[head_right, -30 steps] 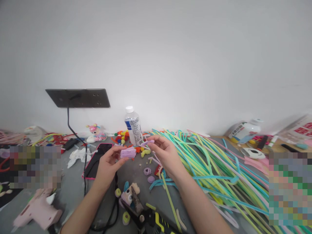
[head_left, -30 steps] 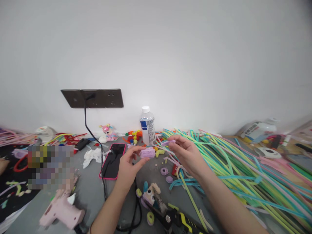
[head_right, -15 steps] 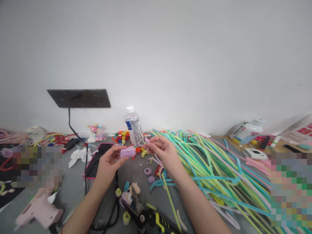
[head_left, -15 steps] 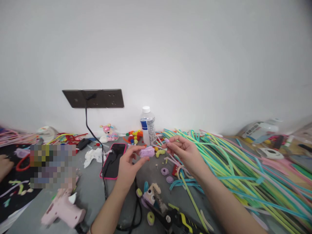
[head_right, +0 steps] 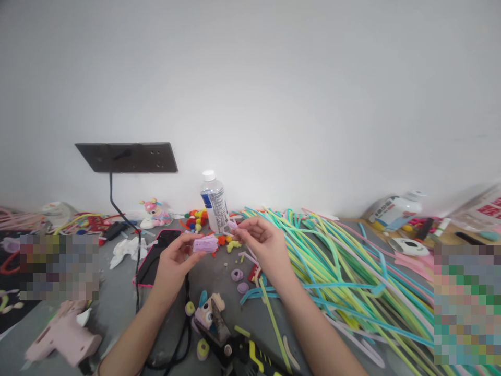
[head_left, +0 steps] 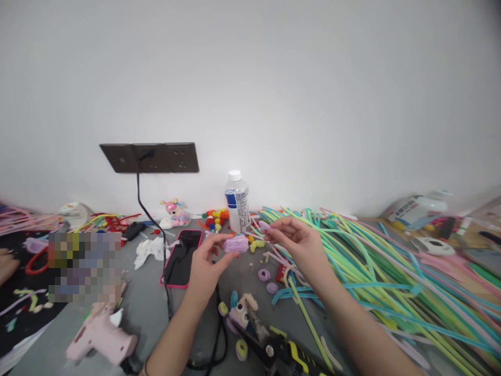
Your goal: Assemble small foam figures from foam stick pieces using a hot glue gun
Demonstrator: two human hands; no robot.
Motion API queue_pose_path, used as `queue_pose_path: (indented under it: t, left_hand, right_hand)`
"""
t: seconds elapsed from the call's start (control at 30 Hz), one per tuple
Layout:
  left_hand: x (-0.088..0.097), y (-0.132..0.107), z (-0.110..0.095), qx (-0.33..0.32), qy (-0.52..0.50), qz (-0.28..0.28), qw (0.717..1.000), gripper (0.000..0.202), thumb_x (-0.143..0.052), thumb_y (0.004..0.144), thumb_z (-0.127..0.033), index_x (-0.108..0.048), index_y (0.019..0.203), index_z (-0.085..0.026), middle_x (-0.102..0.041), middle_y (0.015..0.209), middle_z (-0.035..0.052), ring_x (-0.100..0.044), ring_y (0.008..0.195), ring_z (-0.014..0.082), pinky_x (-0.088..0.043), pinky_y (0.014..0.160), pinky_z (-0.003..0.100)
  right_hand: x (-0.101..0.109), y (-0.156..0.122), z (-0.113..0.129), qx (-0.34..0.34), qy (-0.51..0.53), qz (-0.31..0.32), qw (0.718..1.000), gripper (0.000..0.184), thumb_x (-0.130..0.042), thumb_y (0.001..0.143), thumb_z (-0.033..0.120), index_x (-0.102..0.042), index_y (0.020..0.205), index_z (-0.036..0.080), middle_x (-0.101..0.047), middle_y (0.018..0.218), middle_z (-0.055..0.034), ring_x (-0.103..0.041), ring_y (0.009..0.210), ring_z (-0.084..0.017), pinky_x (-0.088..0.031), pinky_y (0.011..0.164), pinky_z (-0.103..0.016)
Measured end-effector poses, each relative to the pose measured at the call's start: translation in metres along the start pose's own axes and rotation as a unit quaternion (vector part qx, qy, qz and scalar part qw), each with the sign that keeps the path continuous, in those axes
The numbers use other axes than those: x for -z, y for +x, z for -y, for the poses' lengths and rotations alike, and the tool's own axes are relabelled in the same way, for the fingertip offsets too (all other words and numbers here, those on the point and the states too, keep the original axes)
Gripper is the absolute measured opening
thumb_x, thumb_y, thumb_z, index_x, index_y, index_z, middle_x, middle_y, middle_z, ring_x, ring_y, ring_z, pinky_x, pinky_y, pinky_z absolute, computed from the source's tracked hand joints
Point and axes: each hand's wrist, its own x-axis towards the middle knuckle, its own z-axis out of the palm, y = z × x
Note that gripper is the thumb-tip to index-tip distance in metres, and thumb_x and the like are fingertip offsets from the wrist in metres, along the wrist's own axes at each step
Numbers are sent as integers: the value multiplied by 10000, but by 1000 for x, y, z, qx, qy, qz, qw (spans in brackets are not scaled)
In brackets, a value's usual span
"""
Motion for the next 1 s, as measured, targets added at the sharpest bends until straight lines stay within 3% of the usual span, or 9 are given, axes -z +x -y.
queue_pose_path:
  t: [0.13,0.3,0.47,0.63,1.0]
  left_hand:
    - [-1,-1,-2,13,-1,10,1000,276,-841,694,-282,-798,960,-221,-735,922,48,-583,770,177,-432,688,274]
    - [-2,-2,-3,36,-16,33,999,281,-835,698,-280,-803,971,-218,-750,925,64,-607,814,202,-446,719,291]
    - [-3,-2,-5,20,-9,34,999,276,-821,691,-256,-809,964,-218,-765,910,53,-599,754,185,-440,685,281]
    - [-3,-3,-4,7,-3,46,999,255,-810,706,-227,-806,960,-223,-771,916,48,-619,786,192,-442,698,283]
    - [-2,-4,-1,10,-21,62,998,264,-818,714,-190,-806,971,-251,-771,948,33,-611,827,189,-420,722,279]
  right_hand:
    - [-4,-3,3,92,-71,-7,993,274,-796,787,491,-710,779,230,-715,872,-78,-675,896,-264,-538,786,-396]
    - [-13,-10,3,162,-128,52,977,160,-736,871,383,-734,785,248,-658,1090,-96,-618,1103,-280,-451,1024,-470]
    - [-18,-15,1,206,-175,77,960,51,-724,878,259,-732,828,260,-640,1116,-88,-603,1125,-280,-463,1000,-456]
    - [-19,-16,0,232,-217,77,945,84,-732,854,186,-729,819,262,-643,1114,-81,-619,1065,-276,-479,953,-446]
    - [-18,-17,-3,243,-237,90,936,114,-721,862,148,-711,829,257,-594,1126,-79,-583,1090,-273,-439,981,-465]
